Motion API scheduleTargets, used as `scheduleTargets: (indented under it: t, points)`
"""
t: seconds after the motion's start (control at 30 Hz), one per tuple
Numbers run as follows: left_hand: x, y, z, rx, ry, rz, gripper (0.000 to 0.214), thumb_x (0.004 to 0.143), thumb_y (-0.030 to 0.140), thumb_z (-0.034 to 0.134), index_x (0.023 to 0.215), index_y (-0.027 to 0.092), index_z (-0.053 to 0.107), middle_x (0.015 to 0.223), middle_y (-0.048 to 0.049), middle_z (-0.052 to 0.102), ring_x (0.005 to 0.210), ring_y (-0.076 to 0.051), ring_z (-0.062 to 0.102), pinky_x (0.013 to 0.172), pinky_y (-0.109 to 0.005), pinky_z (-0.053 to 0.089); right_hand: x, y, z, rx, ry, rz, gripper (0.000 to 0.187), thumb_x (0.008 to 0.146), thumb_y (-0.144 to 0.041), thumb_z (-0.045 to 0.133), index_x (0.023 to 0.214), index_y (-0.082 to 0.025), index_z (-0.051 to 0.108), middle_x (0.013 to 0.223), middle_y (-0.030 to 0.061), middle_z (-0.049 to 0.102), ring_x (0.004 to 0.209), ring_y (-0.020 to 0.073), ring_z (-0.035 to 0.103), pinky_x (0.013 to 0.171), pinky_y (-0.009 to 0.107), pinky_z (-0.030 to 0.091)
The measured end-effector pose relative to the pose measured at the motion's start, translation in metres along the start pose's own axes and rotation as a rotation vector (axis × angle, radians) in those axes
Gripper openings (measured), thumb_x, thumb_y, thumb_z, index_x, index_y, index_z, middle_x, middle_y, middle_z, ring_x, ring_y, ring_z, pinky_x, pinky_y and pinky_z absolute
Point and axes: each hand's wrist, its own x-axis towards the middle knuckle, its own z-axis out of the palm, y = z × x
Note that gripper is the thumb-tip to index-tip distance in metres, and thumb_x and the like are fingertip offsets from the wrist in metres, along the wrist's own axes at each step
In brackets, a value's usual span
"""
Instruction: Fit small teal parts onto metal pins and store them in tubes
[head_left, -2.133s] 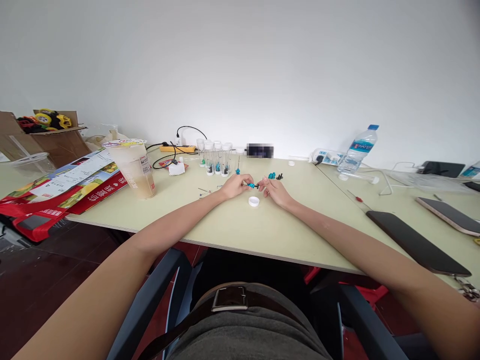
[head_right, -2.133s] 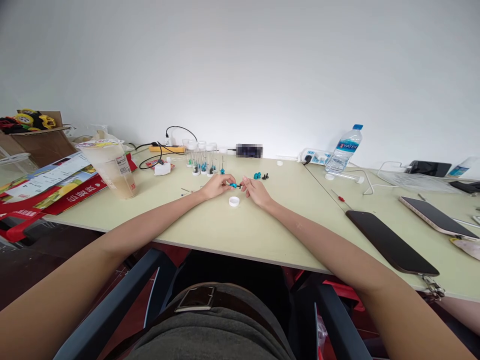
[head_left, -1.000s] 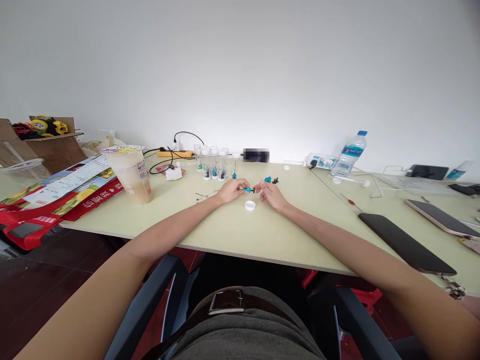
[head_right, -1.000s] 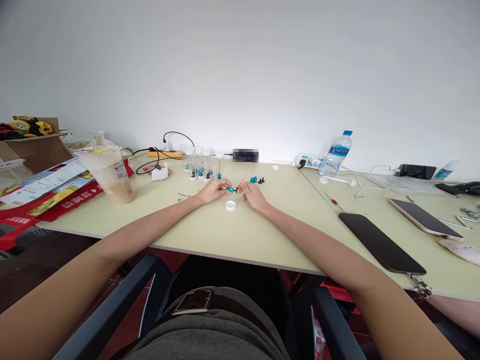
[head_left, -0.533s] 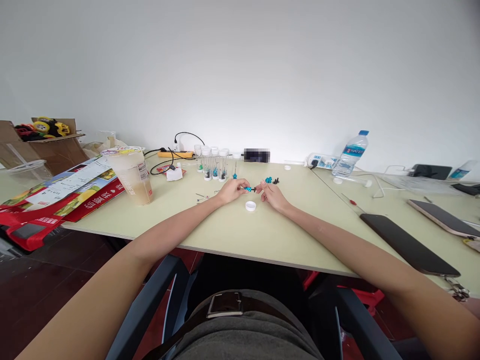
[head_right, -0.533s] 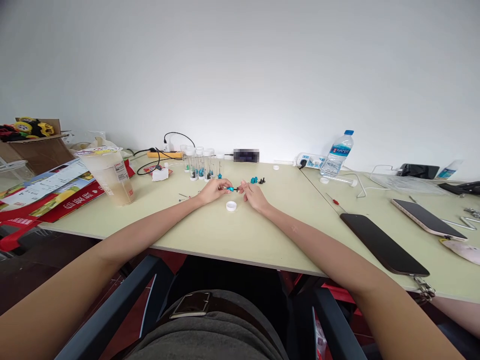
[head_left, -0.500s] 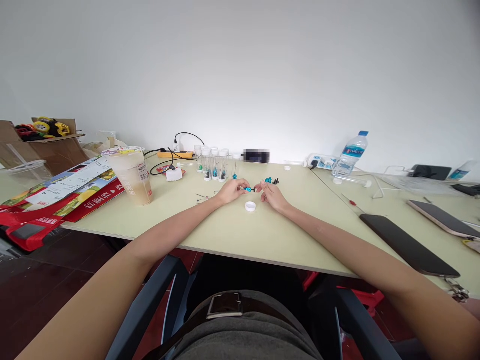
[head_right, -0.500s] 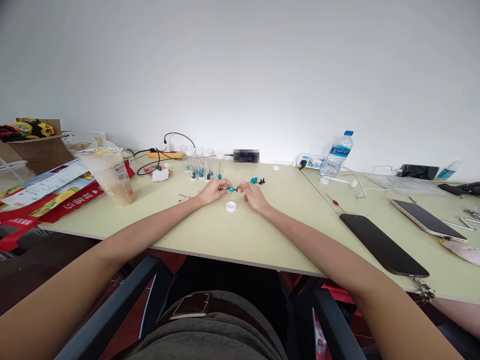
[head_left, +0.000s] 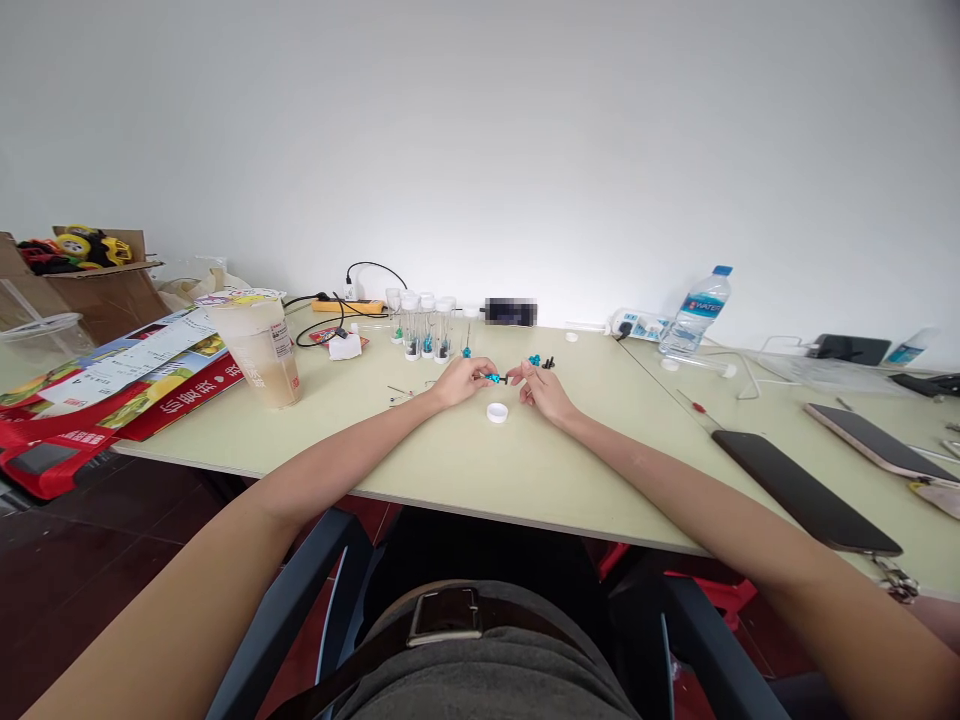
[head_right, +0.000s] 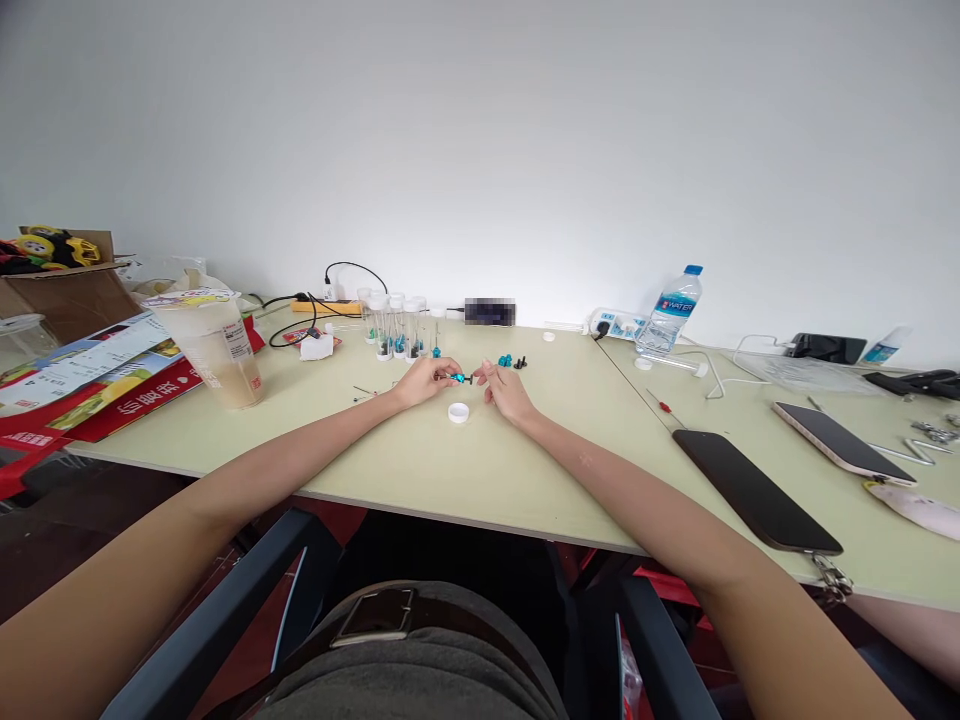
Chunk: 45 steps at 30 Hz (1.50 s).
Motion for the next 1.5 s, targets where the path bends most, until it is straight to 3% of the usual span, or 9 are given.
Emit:
scheduleTargets:
  t: [0.47, 0.63, 0.97, 1.17, 1.5]
  points:
    - [-0.002, 0.000, -0.001, -0.009, 0.013, 0.011, 0.017, 0.075, 0.025, 0.056, 0.089, 0.017, 0.062, 0.086, -0.0015, 0.067, 0.077, -0.012, 0.059, 0.074, -0.024, 0.044, 0.000, 0.002, -0.001, -0.026, -0.015, -0.027, 0.066, 0.083, -0.065, 0.024, 0.094, -0.014, 0.065, 0.090, 0.0090, 0.063, 0.054, 0.0114, 0.054, 0.049, 0.026, 0.041]
    - [-0.002, 0.001, -0.001, -0.015, 0.021, -0.001, 0.017, 0.074, 0.025, 0.057, 0.089, 0.017, 0.062, 0.087, -0.0020, 0.067, 0.079, -0.013, 0.060, 0.075, -0.025, 0.044, -0.001, 0.001, -0.001, -0.039, -0.004, -0.052, 0.064, 0.084, -0.064, 0.023, 0.105, -0.017, 0.061, 0.097, 0.0084, 0.061, 0.053, 0.0101, 0.053, 0.047, 0.025, 0.040]
    - [0.000, -0.002, 0.000, 0.034, -0.022, 0.015, 0.018, 0.076, 0.027, 0.056, 0.090, 0.018, 0.063, 0.087, -0.0014, 0.067, 0.069, -0.011, 0.057, 0.068, -0.024, 0.043, 0.002, 0.007, 0.000, 0.030, 0.010, -0.027, 0.068, 0.081, -0.068, 0.025, 0.094, -0.014, 0.066, 0.093, 0.0103, 0.063, 0.054, 0.0114, 0.053, 0.046, 0.025, 0.040]
    - [0.000, -0.008, 0.003, 0.017, -0.022, 0.001, 0.018, 0.074, 0.024, 0.057, 0.091, 0.018, 0.062, 0.090, -0.0030, 0.067, 0.073, -0.012, 0.058, 0.070, -0.025, 0.044, 0.001, 0.000, 0.000, 0.055, 0.015, 0.035, 0.068, 0.081, -0.068, 0.026, 0.086, -0.013, 0.066, 0.092, 0.0115, 0.064, 0.054, 0.0116, 0.053, 0.044, 0.024, 0.038]
    - [-0.001, -0.001, 0.000, 0.051, -0.018, -0.012, 0.018, 0.074, 0.025, 0.058, 0.089, 0.018, 0.062, 0.088, -0.0018, 0.066, 0.068, -0.011, 0.057, 0.068, -0.025, 0.043, 0.003, 0.004, 0.000, 0.064, -0.007, 0.035, 0.071, 0.079, -0.070, 0.025, 0.083, -0.011, 0.065, 0.087, 0.0121, 0.064, 0.053, 0.0117, 0.053, 0.045, 0.025, 0.038]
